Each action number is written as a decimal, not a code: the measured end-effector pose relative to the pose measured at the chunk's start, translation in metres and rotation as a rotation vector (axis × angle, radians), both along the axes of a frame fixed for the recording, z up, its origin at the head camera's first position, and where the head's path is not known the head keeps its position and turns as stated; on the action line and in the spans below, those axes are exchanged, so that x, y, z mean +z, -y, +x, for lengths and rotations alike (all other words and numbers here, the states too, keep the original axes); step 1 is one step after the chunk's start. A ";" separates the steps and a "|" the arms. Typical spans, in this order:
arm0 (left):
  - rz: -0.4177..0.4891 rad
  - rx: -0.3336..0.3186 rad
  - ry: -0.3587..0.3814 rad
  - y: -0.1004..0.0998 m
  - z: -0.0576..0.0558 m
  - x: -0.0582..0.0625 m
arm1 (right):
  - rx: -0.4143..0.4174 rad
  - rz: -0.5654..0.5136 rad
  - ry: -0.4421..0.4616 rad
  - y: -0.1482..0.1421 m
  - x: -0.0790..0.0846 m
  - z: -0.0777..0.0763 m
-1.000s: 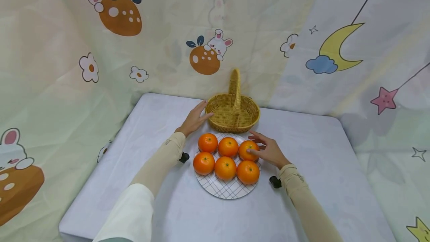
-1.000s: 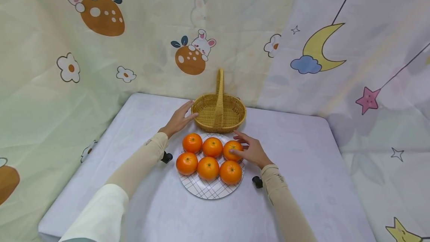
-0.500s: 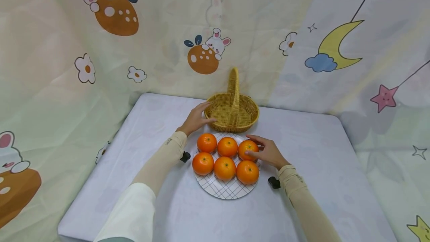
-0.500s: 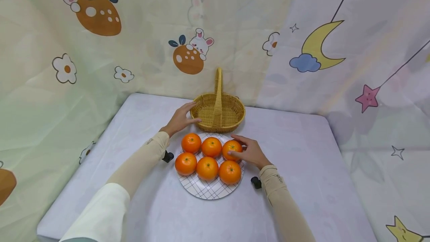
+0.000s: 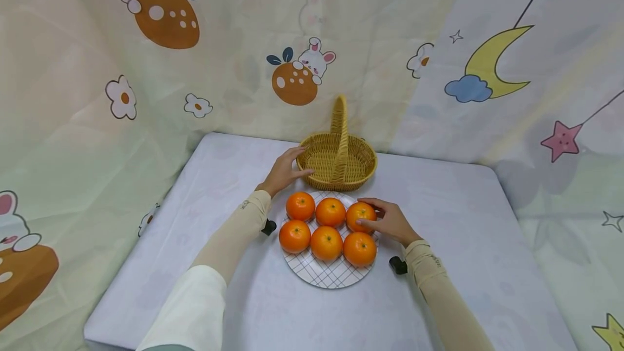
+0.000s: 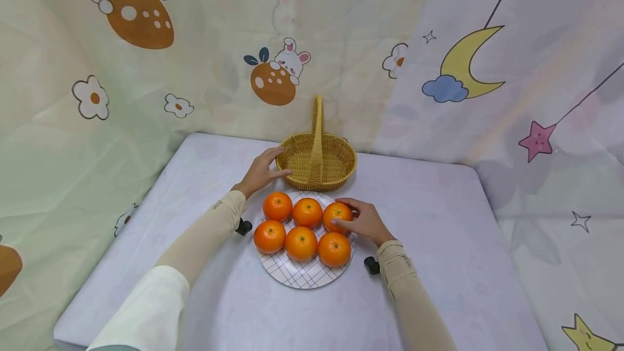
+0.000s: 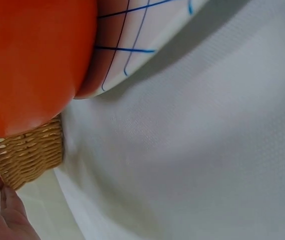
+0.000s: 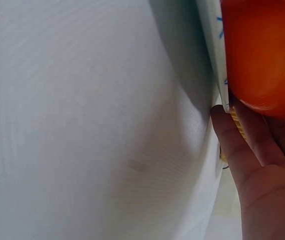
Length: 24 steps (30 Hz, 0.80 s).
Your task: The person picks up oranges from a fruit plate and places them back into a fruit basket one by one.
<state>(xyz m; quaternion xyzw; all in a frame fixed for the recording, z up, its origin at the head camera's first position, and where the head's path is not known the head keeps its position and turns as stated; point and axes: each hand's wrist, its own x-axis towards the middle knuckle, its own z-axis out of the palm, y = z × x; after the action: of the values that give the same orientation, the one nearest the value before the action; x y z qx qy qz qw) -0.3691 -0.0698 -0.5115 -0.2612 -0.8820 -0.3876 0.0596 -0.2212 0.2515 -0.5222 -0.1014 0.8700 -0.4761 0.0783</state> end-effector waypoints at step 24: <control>0.025 0.004 -0.008 0.000 0.001 -0.003 | 0.016 -0.037 0.068 0.002 0.003 0.003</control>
<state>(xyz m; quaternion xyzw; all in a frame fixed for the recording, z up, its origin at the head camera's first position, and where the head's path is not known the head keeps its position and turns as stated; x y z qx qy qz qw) -0.3682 -0.0698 -0.5149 -0.2602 -0.8775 -0.3973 0.0671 -0.2183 0.2498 -0.5187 -0.0935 0.8571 -0.4946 0.1097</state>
